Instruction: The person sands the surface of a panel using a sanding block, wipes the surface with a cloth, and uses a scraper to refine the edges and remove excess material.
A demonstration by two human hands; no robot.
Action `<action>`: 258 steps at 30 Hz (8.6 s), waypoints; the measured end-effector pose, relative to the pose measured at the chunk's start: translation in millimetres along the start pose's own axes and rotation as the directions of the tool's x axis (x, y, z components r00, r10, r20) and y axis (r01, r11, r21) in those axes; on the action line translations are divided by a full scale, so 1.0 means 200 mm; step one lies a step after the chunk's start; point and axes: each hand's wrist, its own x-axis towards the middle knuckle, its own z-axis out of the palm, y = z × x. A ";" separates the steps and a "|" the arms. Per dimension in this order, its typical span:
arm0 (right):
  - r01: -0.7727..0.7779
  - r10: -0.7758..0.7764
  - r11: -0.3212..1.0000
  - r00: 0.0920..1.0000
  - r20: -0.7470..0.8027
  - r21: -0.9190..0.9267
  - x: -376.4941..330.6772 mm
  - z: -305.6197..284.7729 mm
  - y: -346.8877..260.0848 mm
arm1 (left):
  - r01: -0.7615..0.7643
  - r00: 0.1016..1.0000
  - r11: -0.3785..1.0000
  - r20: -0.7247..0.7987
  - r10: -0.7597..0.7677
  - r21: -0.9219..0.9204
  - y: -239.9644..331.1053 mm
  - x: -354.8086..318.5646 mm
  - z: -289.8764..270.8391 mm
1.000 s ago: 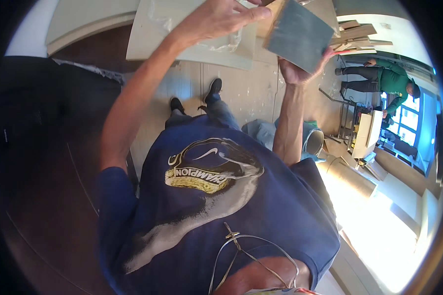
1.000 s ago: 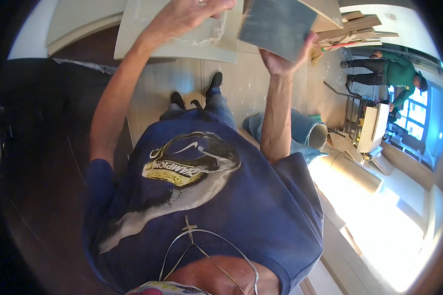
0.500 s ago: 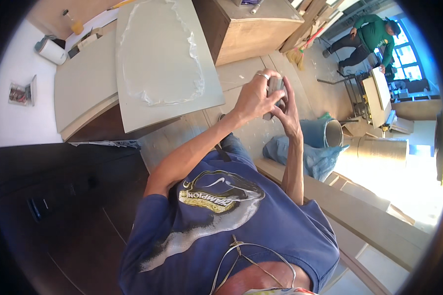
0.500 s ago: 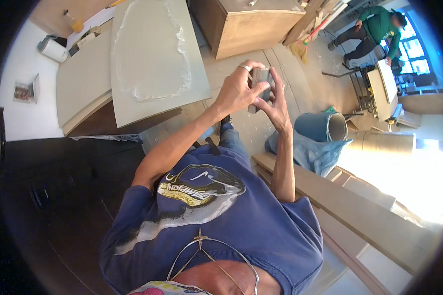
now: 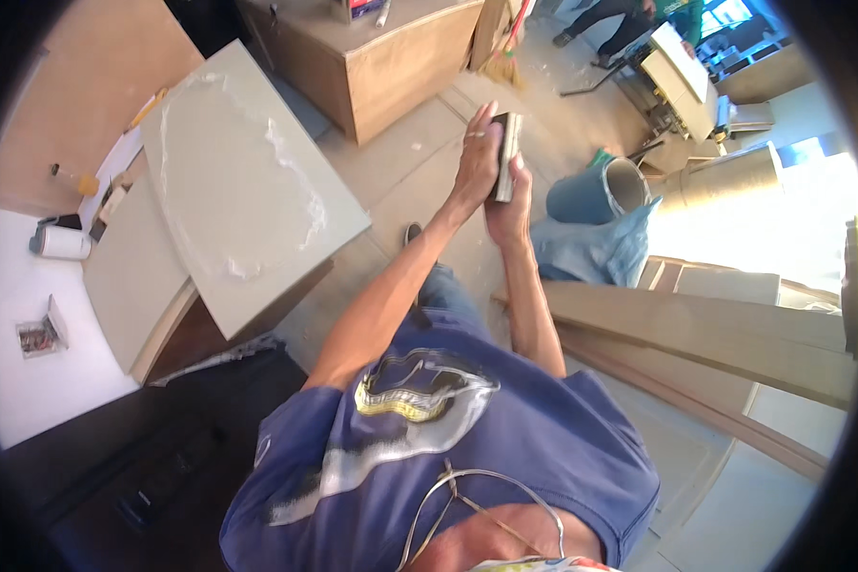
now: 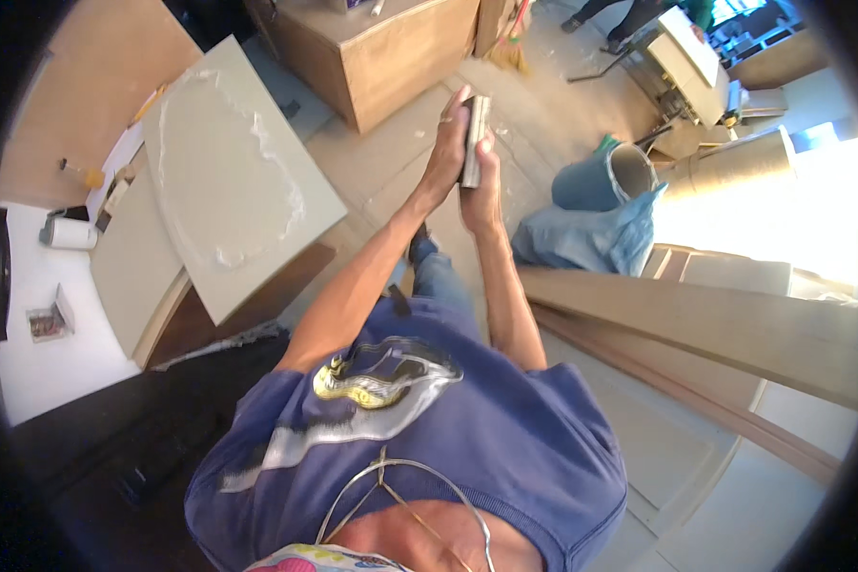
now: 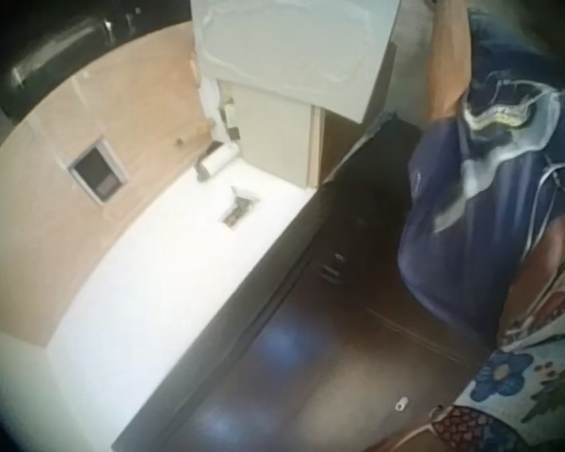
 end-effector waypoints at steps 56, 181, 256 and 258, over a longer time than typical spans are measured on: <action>0.531 0.205 0.015 0.828 0.522 -0.848 -0.03 0.67 0.43 | 0.705 0.682 -0.024 -0.667 0.300 0.709 0.11 -0.08 -2.80; 0.635 -0.096 -0.073 0.763 0.640 -0.769 1.94 2.01 1.61 | 0.695 0.682 0.081 -0.691 0.238 0.714 0.25 0.01 -2.54; 0.207 0.440 0.432 0.801 0.405 -0.878 1.33 0.37 1.23 | 0.322 0.941 0.029 -0.317 -0.117 0.946 0.06 0.58 -1.84; 0.310 0.355 0.466 0.793 0.495 -0.829 1.31 0.53 1.19 | 0.375 0.927 0.058 -0.374 -0.030 0.925 0.09 0.55 -1.88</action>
